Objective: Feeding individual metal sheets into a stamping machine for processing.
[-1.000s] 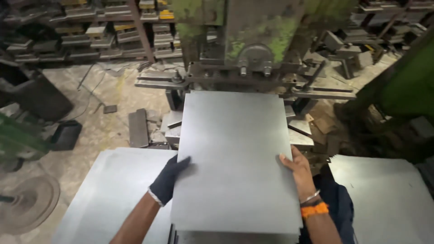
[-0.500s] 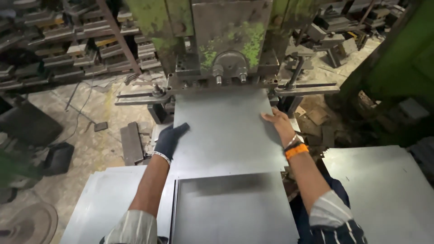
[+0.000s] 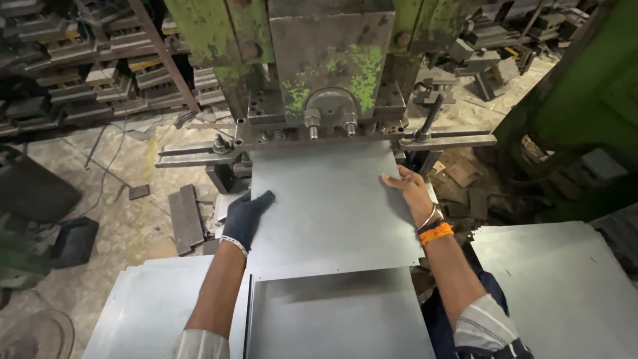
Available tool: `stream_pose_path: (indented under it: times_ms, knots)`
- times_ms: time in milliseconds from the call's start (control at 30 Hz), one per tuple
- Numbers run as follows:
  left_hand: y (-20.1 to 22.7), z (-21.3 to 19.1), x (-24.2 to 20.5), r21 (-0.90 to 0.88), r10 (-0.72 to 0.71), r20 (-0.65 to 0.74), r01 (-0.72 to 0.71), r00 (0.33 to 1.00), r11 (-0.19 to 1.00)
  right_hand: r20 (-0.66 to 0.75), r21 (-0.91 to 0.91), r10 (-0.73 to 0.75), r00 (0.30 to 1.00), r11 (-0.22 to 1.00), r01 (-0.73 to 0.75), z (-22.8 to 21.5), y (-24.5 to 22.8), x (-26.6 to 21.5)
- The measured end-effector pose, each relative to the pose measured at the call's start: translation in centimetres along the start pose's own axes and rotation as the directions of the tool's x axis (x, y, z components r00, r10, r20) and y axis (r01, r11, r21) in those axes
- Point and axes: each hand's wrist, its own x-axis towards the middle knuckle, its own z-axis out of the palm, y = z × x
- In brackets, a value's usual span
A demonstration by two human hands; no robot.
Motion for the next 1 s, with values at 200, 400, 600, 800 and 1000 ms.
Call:
stream_pose_path:
  times_ms: [200, 400, 600, 800, 1000]
  knots:
    - [-0.1, 0.4, 0.6, -0.017, 0.006, 0.0, -0.006, 1.0, 1.0, 0.002, 0.014, 0.03, 1.0, 0.999, -0.03, -1.3, 1.6, 2.2]
    - [-0.1, 0.8, 0.4, -0.015, -0.01, -0.001, 0.01, 1.0, 1.0, -0.049, -0.02, 0.036, 0.998, 0.999, -0.037, -7.3, 8.6, 9.3]
    - [0.4, 0.7, -0.5, 0.019, -0.017, -0.014, 0.017, 1.0, 1.0, -0.057, -0.024, 0.056, 0.997, 0.998, -0.057, -2.7, 3.3, 3.4]
    - [-0.1, 0.8, 0.3, -0.13, -0.032, 0.0, 0.032, 0.999, 0.991, -0.063, -0.06, 0.087, 0.994, 0.994, -0.091, 0.2, 0.0, 0.1]
    - [0.1, 0.5, -0.3, -0.119, -0.033, -0.002, 0.032, 0.999, 0.992, -0.037, -0.096, 0.078, 0.996, 0.992, -0.081, -3.5, 4.6, 5.3]
